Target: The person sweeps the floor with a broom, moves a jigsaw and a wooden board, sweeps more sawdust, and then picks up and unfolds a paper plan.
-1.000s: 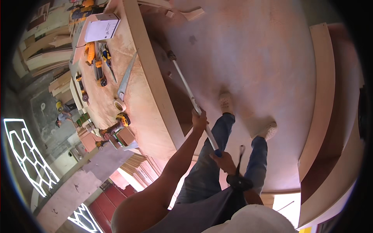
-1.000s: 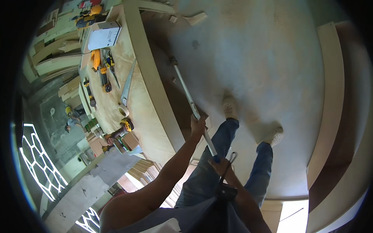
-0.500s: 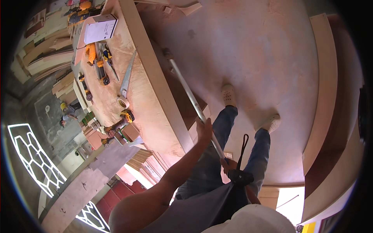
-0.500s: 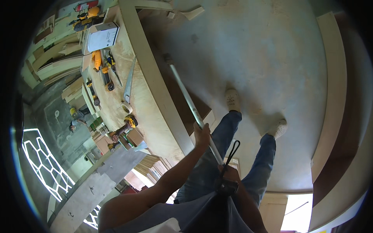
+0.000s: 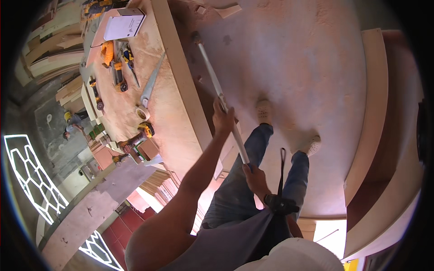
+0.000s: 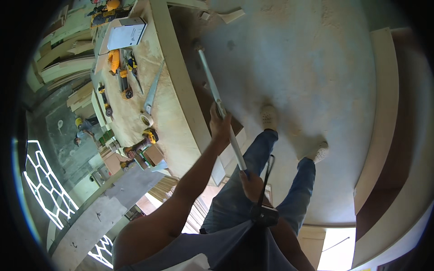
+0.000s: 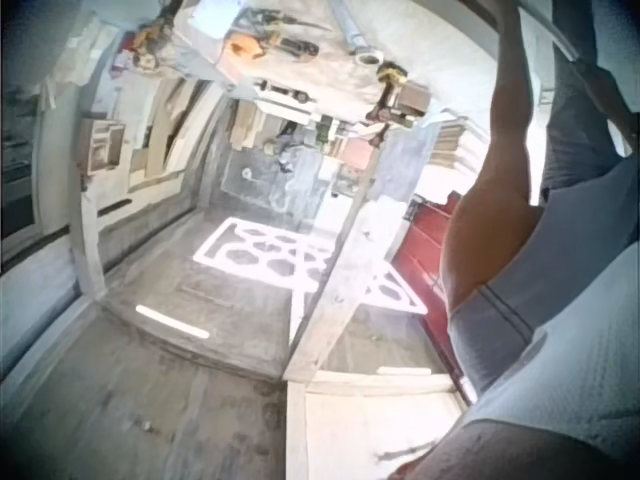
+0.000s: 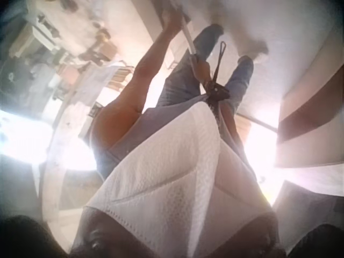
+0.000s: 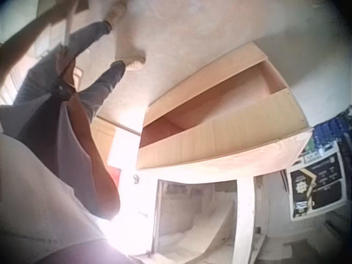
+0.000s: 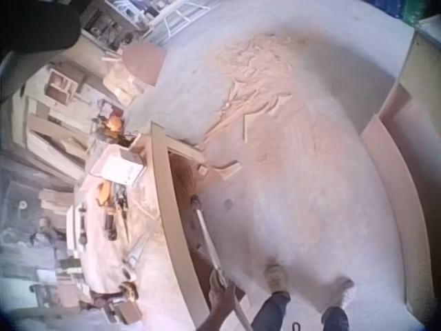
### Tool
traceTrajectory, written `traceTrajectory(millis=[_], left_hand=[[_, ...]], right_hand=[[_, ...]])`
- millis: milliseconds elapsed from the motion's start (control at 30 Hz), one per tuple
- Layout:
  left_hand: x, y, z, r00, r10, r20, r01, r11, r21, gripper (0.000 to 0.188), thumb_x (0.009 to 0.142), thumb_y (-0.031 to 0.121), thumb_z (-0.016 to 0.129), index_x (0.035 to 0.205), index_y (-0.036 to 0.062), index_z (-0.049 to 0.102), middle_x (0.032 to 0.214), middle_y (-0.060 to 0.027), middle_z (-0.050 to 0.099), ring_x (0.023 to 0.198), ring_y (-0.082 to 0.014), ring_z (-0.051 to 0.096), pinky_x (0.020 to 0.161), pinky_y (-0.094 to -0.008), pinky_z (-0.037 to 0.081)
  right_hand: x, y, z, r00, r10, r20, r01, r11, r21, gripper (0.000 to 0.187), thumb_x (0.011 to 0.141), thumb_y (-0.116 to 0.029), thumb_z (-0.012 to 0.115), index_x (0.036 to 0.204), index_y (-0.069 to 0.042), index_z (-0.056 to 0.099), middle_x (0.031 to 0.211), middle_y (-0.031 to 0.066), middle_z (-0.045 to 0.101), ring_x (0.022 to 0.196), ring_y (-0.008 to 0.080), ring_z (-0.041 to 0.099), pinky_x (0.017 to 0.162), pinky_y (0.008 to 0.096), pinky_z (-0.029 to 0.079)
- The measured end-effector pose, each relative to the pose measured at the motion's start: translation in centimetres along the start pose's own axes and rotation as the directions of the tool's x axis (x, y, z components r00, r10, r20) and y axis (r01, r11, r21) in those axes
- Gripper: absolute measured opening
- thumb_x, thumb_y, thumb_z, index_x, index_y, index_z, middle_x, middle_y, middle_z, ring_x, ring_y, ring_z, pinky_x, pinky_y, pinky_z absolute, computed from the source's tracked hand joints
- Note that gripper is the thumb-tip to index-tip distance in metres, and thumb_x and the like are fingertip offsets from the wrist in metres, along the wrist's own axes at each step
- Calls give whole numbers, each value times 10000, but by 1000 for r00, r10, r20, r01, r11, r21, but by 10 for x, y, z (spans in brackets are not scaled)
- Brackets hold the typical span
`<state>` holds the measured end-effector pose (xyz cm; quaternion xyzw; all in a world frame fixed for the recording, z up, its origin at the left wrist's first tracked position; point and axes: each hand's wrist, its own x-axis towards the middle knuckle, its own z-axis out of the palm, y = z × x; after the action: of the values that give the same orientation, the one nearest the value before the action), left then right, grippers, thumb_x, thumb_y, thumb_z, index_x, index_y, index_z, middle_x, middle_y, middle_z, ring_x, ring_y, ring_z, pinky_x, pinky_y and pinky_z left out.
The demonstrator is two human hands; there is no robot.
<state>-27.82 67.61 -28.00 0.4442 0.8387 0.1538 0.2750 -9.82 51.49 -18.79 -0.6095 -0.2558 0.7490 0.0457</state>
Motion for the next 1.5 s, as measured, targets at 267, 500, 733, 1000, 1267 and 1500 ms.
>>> traceTrajectory(millis=[267, 500, 733, 1000, 1267, 1500], left_hand=[[81, 31, 19, 922, -129, 366, 221, 949, -223, 526, 849, 222, 690, 1322, 63, 526, 882, -135, 695, 737, -245, 722, 579, -372, 558], [-62, 122, 51, 907, -45, 419, 156, 959, -236, 458, 856, 197, 660, 1218, -13, 473, 830, -199, 661, 711, -377, 699, 610, -470, 556], [-158, 114, 17, 901, -150, 406, 287, 909, -302, 619, 910, 219, 658, 1417, 17, 368, 921, -198, 689, 758, -297, 715, 681, -416, 567], [-63, -34, 1, 848, -528, 33, 510, 800, -317, 813, 947, 275, 606, 1615, 169, 155, 992, -222, 689, 661, -304, 715, 630, -413, 597], [-29, -49, 103, 801, -474, 366, 530, 846, -65, 906, 988, 180, 572, 1606, 416, -47, 1001, -200, 638, 620, -284, 660, 502, -408, 588], [-68, 64, 131, 941, 152, 303, -136, 988, -74, 1028, 880, 125, 600, 1602, 68, -129, 1332, -322, 532, 902, -443, 689, 815, -433, 595]], right_hand=[[-51, -61, -57, 954, -254, -158, 223, 956, -190, 438, 898, -301, 696, 1216, -18, 592, 881, 228, 696, 830, 401, 709, 740, 475, 542], [-186, -23, -148, 941, -181, -286, 81, 941, -329, 406, 844, -271, 755, 1157, -44, 634, 823, 178, 687, 785, 327, 716, 714, 420, 544], [-236, 39, -163, 964, -197, -182, 152, 960, -234, 384, 827, -225, 772, 1150, -66, 639, 784, 161, 678, 723, 345, 697, 688, 410, 544], [-46, 27, -66, 971, -234, 35, 228, 885, -405, 413, 816, -243, 743, 1140, -17, 624, 897, 283, 680, 879, 483, 667, 720, 504, 540], [-7, 57, -37, 993, 92, -81, -88, 995, 51, 364, 850, -316, 740, 1014, 2, 677, 759, 125, 671, 697, 229, 657, 665, 380, 510], [-64, 73, -117, 951, 11, -309, -8, 1000, 10, 284, 868, -254, 746, 1019, -28, 666, 672, 37, 593, 596, 138, 556, 566, 325, 450]])
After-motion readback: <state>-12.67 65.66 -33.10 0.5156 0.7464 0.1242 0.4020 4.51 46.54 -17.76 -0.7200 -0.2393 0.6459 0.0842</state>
